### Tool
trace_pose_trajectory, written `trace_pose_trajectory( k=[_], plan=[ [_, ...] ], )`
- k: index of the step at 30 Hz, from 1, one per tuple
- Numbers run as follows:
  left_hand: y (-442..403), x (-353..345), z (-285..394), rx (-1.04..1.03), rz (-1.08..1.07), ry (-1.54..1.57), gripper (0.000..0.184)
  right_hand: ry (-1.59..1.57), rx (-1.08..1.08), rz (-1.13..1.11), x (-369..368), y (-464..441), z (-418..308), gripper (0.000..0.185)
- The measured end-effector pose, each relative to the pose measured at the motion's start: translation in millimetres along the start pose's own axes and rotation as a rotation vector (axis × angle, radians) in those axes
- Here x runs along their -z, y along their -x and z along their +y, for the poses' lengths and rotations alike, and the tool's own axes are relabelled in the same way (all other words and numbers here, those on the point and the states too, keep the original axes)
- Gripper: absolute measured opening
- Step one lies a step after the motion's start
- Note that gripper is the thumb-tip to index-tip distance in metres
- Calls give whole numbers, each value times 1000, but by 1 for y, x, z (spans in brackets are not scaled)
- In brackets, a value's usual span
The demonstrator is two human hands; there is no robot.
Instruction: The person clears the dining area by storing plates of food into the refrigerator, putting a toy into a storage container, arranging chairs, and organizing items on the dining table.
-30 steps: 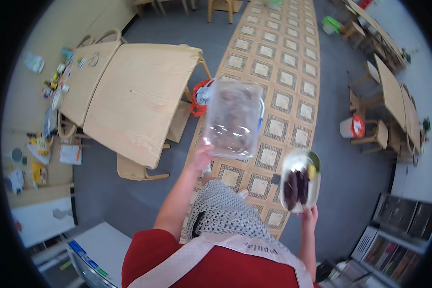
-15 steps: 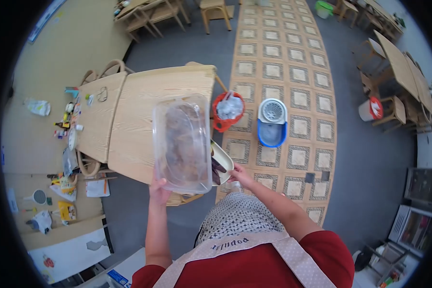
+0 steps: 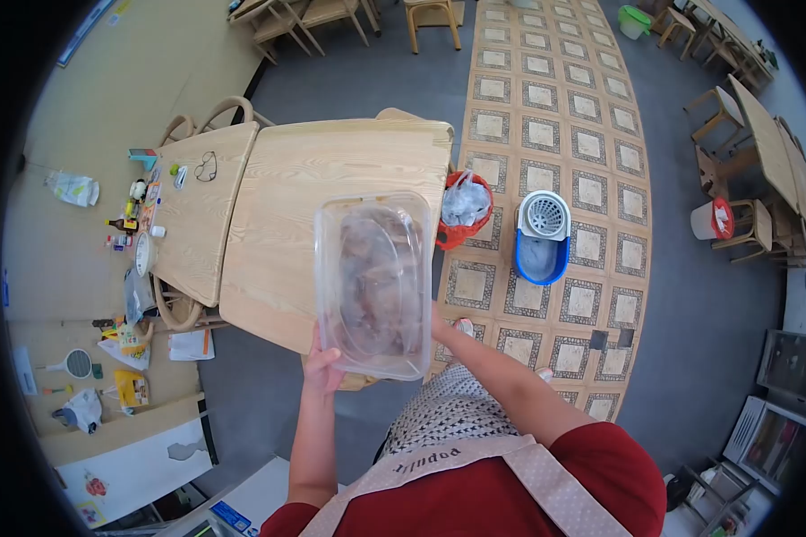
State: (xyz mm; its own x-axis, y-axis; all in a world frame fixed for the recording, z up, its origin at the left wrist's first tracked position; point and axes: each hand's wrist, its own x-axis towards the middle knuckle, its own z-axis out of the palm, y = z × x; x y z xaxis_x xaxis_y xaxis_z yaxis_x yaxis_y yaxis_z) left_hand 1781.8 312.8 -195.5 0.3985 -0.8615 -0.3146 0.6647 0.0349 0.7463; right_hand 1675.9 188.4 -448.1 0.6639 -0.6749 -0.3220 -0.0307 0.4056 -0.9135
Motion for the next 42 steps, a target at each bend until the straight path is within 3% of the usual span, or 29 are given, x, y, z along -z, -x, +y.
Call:
trace_pose_trajectory(
  k=[1,3,5,8,12,14,17,21,25,27,28,29,32,35,37,40,42],
  plan=[
    [-2,3,0,16,-6,0,73,345,180,34,7,-8,4,14],
    [-7,4,-2,48,-22,-24,71,-315,-58,87,22,15,-111,27],
    [-11,0,-9,81,-40,-39,68,-615,-118,34,48,32,-188,38],
    [-20,-12,-27,134,-78,-50,65,-560,-88,105,75,49,-233,43],
    [-21,-17,-59,228,-102,-32,65,-488,-115,210,92,61,-247,43],
    [-24,-24,-68,307,-135,-13,62,-607,-36,312,98,63,-247,43],
    [-27,-23,-82,331,-160,-35,62,-701,-49,266,109,65,-236,42],
    [-31,-27,-89,380,-224,-21,68,-666,-39,411,121,66,-217,38],
    [-50,-44,-77,258,-331,-178,68,-680,-108,395,123,72,-222,37],
    [-76,-69,-62,380,-137,-198,59,-657,-177,370,122,74,-223,41],
    [-90,-74,-59,357,-185,-218,54,-621,-222,374,120,77,-227,42],
    [-105,-79,-57,337,-199,-221,54,-615,-199,366,115,80,-231,42],
    [-145,-98,-57,587,40,-311,61,-432,-128,363,105,86,-242,41],
    [-157,-77,-77,526,57,-482,61,-384,-178,389,105,92,-255,46],
    [-166,-59,-95,519,8,-371,56,-345,-374,365,107,100,-264,54],
    [-149,-99,-83,541,-53,-327,49,-250,-323,333,115,108,-268,61],
    [-147,-113,-81,440,20,-413,45,-210,-387,287,121,103,-268,61]
  ],
)
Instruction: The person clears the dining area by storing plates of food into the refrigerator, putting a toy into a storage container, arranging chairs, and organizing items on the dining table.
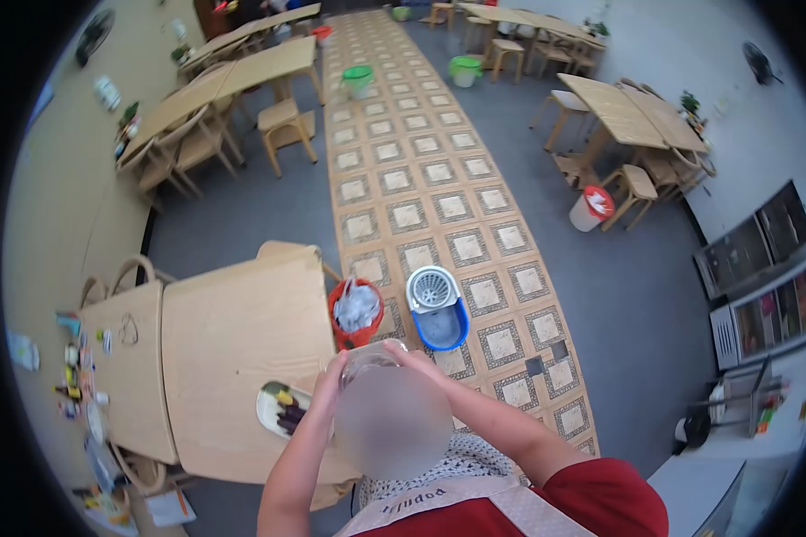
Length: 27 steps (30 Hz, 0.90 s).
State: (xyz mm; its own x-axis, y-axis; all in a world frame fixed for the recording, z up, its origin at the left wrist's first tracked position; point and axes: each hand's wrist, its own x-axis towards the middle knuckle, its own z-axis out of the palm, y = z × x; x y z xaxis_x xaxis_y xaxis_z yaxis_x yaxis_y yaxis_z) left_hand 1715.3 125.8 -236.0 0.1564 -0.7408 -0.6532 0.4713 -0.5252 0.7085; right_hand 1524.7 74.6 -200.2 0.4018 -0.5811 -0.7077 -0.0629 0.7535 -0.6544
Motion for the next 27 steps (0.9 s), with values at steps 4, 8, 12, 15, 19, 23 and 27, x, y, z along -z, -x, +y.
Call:
trace_pose_trajectory(
  k=[4,8,12,15,19,23,27],
  plan=[
    [-10,-6,1,-15,-31,-95,43,-123,-13,-57,4,-7,-7,61],
    [-10,-18,-1,-16,-32,-105,44,-233,39,-41,-2,21,-26,60],
    [-5,-15,0,-6,-53,-47,46,-91,-4,-123,9,24,-14,60],
    [-15,7,-13,26,-41,78,45,47,115,-257,32,-4,78,61],
    [-10,20,-29,16,26,180,45,197,333,-177,44,-23,157,58],
    [30,12,-60,-94,-20,82,45,7,189,43,37,-20,139,52],
    [37,15,-106,-366,96,-301,44,445,528,208,44,-24,131,50]
  ],
)
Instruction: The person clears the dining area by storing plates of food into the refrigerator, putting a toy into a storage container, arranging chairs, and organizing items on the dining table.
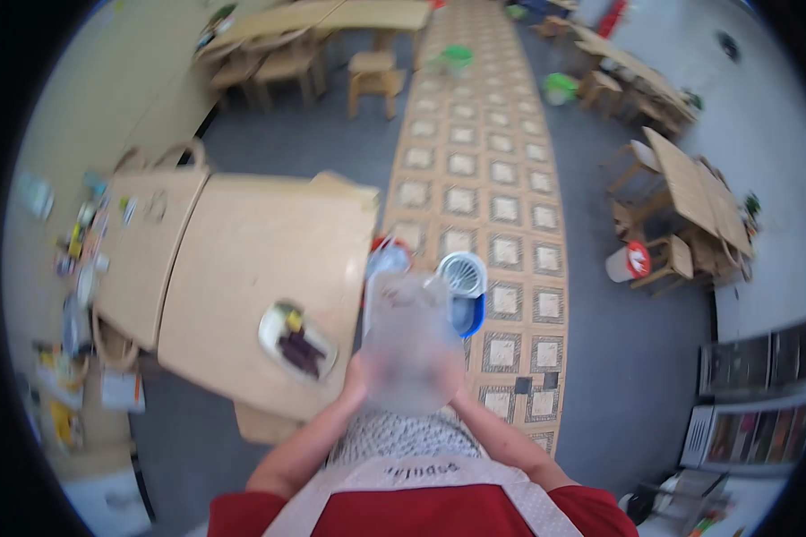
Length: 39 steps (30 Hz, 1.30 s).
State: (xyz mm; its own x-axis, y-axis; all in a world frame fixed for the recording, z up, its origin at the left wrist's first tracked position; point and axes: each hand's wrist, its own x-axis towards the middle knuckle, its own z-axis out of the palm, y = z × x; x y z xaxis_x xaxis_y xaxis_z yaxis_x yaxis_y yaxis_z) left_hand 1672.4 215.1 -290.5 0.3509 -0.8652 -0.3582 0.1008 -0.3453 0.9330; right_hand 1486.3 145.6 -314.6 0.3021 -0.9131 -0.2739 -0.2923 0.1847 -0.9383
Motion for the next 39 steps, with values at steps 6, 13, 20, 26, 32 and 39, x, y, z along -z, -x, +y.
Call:
trace_pose_trajectory(
  k=[6,13,20,26,32,39],
  plan=[
    [-19,-12,5,100,199,82,37,-325,-119,37,-6,10,-43,47],
    [-11,-35,20,-81,-38,301,67,-73,157,74,15,-31,-7,34],
    [-17,-43,5,-714,-147,325,90,125,-11,92,24,-16,-74,40],
    [5,-23,12,-557,-107,245,104,-252,-68,-93,4,-35,-45,49],
    [37,43,-99,348,671,242,48,-454,-139,4,28,-27,-14,54],
    [3,62,-163,275,602,702,36,-548,-126,153,96,-11,26,52]
  ],
)
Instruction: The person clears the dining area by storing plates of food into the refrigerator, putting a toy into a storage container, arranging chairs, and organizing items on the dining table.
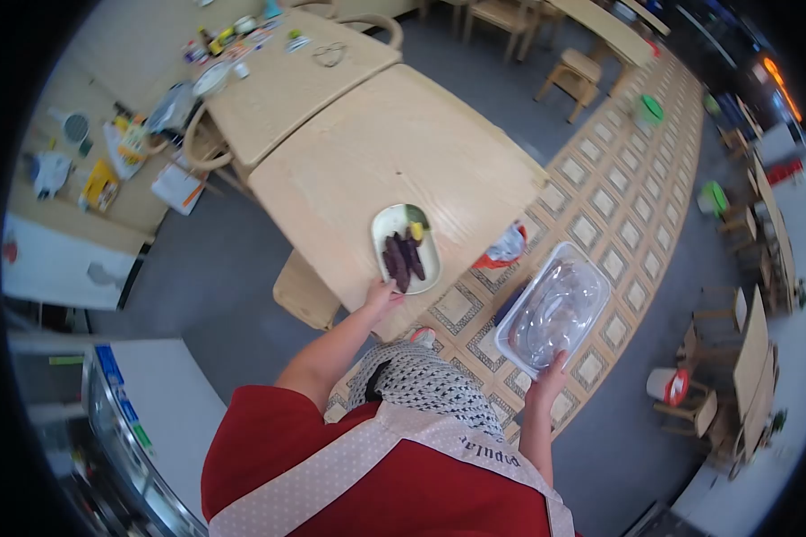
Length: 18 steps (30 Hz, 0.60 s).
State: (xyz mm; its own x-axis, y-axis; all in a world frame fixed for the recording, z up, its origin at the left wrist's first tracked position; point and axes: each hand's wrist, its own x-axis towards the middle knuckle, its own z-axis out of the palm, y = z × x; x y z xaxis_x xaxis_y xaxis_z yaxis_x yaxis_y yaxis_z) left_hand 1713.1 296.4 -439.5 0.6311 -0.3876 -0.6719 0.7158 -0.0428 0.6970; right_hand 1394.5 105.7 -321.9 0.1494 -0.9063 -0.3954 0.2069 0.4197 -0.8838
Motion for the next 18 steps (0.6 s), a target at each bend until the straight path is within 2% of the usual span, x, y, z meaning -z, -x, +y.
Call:
trace_pose_trajectory(
  k=[2,3,4,6,7,9,11,12,14,18],
  plan=[
    [-12,-1,-8,-71,105,-111,32,-3,38,113,26,6,3,51],
    [-28,8,-16,-153,13,-99,33,22,39,136,40,7,8,51],
    [-26,10,-7,-129,-57,-70,36,45,43,177,51,14,10,50],
    [-23,13,2,-170,-66,-62,43,146,-21,308,59,36,5,49],
    [-33,25,1,-199,-167,-90,44,67,-30,341,70,38,17,46],
    [-10,20,20,-229,-122,-205,42,-53,-17,469,88,53,27,44],
    [13,12,42,-240,-165,-372,41,-125,23,442,100,77,28,36],
    [24,7,52,-239,-228,-454,40,-168,38,516,103,89,27,36],
    [44,-14,70,-237,-354,-611,38,-193,46,551,109,107,22,38],
    [127,-107,113,-145,-635,-837,36,-282,130,784,104,146,-4,40]
  ],
)
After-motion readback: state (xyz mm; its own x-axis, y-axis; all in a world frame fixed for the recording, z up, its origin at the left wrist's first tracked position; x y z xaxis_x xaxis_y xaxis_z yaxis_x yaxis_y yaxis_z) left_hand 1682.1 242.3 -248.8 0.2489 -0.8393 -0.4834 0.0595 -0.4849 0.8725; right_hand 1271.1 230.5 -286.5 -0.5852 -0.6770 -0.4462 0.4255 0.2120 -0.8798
